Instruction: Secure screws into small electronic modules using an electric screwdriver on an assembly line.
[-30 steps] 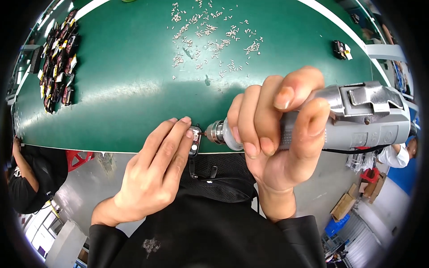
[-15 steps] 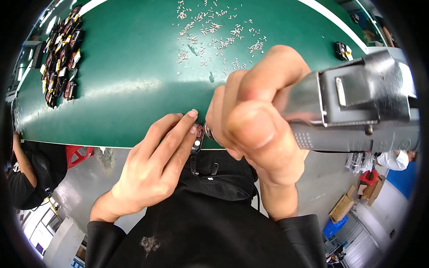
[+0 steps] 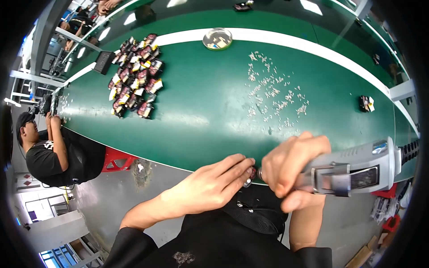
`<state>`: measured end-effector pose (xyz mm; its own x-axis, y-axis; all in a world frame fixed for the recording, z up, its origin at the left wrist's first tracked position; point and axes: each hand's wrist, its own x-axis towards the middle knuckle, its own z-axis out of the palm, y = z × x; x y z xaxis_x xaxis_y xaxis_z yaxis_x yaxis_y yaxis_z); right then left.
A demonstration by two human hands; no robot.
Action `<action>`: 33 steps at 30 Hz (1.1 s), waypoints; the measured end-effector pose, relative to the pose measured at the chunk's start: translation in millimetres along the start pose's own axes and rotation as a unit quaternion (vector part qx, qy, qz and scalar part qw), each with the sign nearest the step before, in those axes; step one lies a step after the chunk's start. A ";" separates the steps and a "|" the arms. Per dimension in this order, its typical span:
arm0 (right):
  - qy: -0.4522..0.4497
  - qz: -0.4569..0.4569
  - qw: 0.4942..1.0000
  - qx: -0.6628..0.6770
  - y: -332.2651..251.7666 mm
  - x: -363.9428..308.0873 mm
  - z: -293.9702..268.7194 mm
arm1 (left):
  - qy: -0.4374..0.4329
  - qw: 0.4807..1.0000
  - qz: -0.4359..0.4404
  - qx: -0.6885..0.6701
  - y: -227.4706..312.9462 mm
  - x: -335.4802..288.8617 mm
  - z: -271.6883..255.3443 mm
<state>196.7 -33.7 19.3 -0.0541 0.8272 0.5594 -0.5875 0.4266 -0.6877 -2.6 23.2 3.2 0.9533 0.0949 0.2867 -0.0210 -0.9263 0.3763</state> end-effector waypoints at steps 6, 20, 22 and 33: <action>0.174 -0.074 0.979 0.074 -19.4 -42.4 8.2 | 0.187 0.961 -0.174 0.107 -59.3 -21.8 -68.1; 0.314 -0.029 0.938 0.142 13.5 -76.1 11.2 | 0.193 0.948 -0.205 0.149 -76.9 32.6 -43.3; 0.326 -0.030 0.933 0.151 10.3 -78.0 11.3 | 0.178 0.966 -0.172 0.076 -73.7 55.6 -22.7; 0.320 -0.036 0.927 0.191 7.9 -83.0 11.3 | 0.093 0.969 -0.089 0.211 -89.1 98.4 1.3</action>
<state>187.4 -103.1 -27.3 0.4145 0.9016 0.1238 -0.8208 0.4291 -0.3770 93.4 114.6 -3.2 0.8588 0.2952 0.4187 0.3019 -0.9519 0.0521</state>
